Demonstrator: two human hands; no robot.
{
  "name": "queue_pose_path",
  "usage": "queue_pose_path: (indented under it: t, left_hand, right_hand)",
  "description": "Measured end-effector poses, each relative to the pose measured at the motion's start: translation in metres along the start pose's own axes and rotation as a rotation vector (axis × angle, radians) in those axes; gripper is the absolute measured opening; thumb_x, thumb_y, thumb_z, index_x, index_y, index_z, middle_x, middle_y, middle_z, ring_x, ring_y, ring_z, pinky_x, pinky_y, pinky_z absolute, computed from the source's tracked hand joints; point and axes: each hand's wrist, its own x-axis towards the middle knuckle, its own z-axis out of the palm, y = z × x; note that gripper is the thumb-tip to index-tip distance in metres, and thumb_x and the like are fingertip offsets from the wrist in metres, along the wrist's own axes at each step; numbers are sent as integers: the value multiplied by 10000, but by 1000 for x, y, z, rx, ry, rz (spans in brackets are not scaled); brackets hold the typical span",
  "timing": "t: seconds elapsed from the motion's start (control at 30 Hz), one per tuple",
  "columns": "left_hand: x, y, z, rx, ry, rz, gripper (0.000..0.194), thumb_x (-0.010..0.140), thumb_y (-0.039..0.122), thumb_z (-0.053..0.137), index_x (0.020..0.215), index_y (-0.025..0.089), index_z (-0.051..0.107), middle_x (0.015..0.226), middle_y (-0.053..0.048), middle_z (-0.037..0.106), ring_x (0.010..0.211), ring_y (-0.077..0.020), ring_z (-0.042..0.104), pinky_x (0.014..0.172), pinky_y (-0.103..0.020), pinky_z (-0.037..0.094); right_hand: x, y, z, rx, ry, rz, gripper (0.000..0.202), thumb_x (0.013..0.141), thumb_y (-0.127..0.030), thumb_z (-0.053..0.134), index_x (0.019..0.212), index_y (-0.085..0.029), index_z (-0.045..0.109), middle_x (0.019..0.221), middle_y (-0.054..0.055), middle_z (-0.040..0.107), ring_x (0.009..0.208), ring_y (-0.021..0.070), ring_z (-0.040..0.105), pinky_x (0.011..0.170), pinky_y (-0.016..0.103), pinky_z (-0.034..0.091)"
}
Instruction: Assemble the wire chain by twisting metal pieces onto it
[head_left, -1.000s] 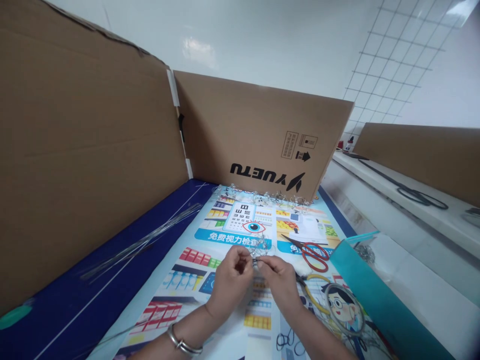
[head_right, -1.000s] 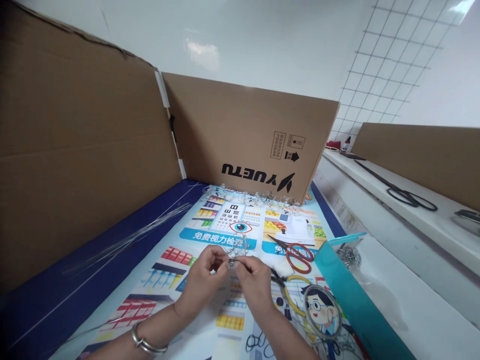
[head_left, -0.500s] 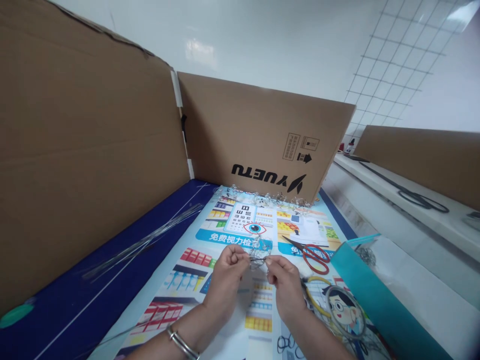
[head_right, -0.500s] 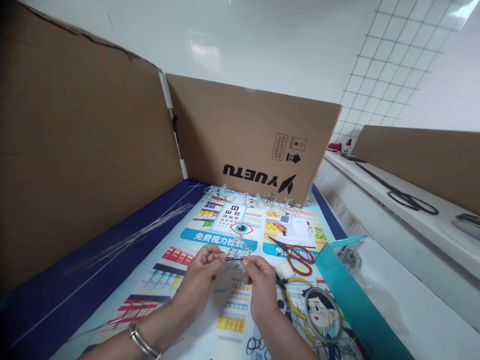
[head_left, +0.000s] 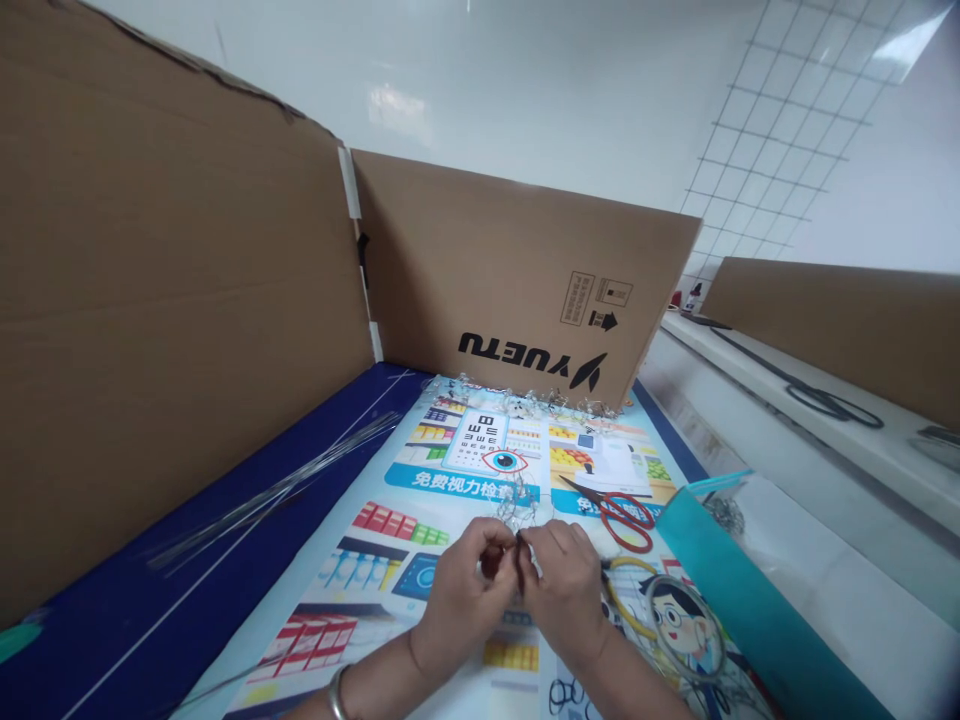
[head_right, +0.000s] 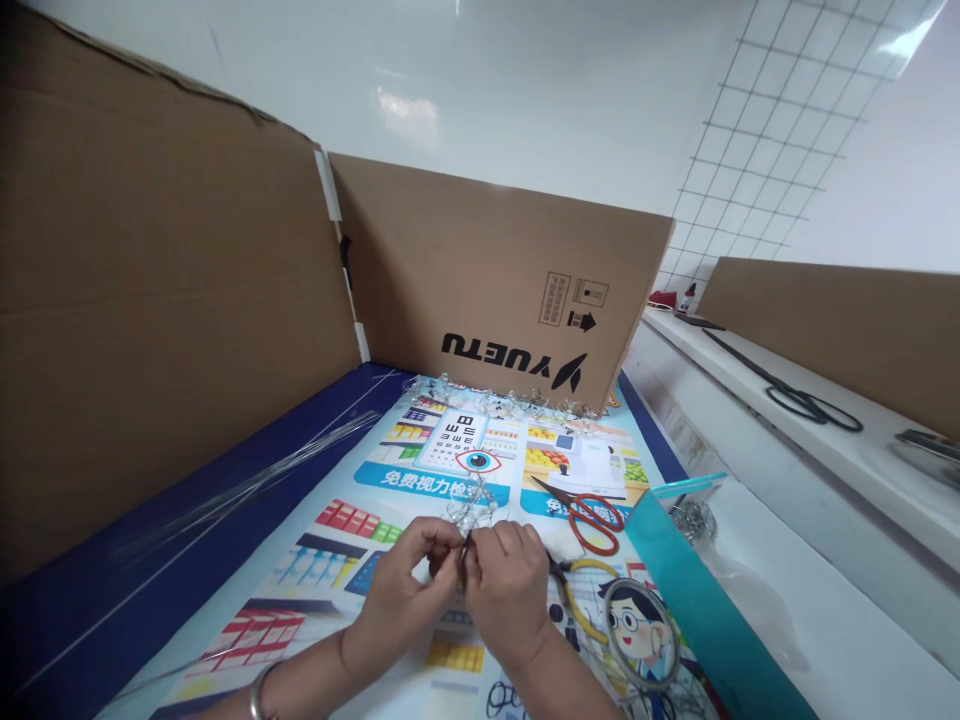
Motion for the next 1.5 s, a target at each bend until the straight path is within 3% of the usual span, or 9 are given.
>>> queue_pose_path:
  t: [0.1, 0.37, 0.53, 0.63, 0.77, 1.03, 1.2, 1.33, 1.5]
  left_hand:
    - [1, 5, -1, -69, -59, -47, 81, 713, 122, 521, 761, 187, 523, 644, 28, 534, 558, -105, 490, 555, -213, 403]
    - [12, 21, 0, -704, -63, -490, 179, 727, 227, 623, 797, 180, 465, 554, 86, 449, 373, -10, 276, 380, -137, 224]
    - [16, 18, -7, -973, -330, -574, 161, 748, 193, 604, 746, 189, 443, 464, 112, 336, 344, -8, 188, 383, -149, 173]
    - [19, 13, -13, -965, -470, -595, 108, 741, 196, 582, 733, 187, 474, 446, 102, 303, 350, -23, 193, 377, -159, 156]
    - [22, 8, -16, -941, -525, -583, 75, 741, 228, 561, 720, 184, 504, 430, 84, 324, 365, -43, 247, 404, -175, 207]
    - [26, 2, -17, -886, -483, -544, 94, 727, 239, 574, 727, 163, 519, 433, 62, 394, 409, -61, 330, 467, -196, 255]
    - [27, 7, -22, -716, -496, -430, 39, 739, 174, 560, 741, 145, 535, 500, 40, 463, 459, -62, 390, 495, -195, 287]
    - [26, 6, -24, -551, -452, -362, 47, 741, 179, 571, 761, 158, 533, 534, 59, 442, 434, -54, 390, 456, -183, 308]
    - [27, 2, -26, -505, -419, -352, 87, 749, 229, 585, 769, 170, 525, 552, 67, 429, 411, -49, 379, 411, -169, 327]
  right_hand:
    - [-1, 0, 1, 24, -7, 21, 169, 791, -138, 455, 642, -183, 520, 627, 27, 488, 628, 162, 413, 613, 303, 291]
    - [-1, 1, 9, 68, 31, -5, 219, 748, -117, 466, 547, -189, 417, 577, 1, 432, 579, 134, 374, 579, 278, 266]
    - [-2, 3, 12, 127, 22, 64, 184, 734, -123, 474, 566, -187, 436, 580, -2, 444, 582, 131, 394, 573, 259, 285]
    - [-2, 5, 12, 161, -6, 118, 152, 687, -84, 460, 578, -188, 443, 589, -3, 453, 599, 133, 411, 578, 251, 293]
    - [-4, 6, 13, 145, -4, 87, 147, 672, -79, 438, 579, -192, 441, 592, -4, 449, 602, 138, 406, 588, 263, 294]
    - [-1, 2, 8, 294, -23, 132, 148, 695, -86, 441, 614, -193, 502, 578, -17, 441, 588, 127, 415, 572, 246, 320]
    - [4, -1, 0, 417, 4, 169, 150, 692, -80, 456, 623, -189, 532, 563, -25, 428, 573, 121, 428, 558, 237, 338]
    - [7, -2, -6, 557, -9, 216, 141, 692, -86, 483, 616, -193, 533, 544, -40, 416, 544, 109, 431, 541, 228, 351]
    - [10, -4, -9, 679, -54, 283, 135, 695, -112, 519, 589, -194, 525, 553, -44, 423, 548, 106, 439, 547, 227, 367]
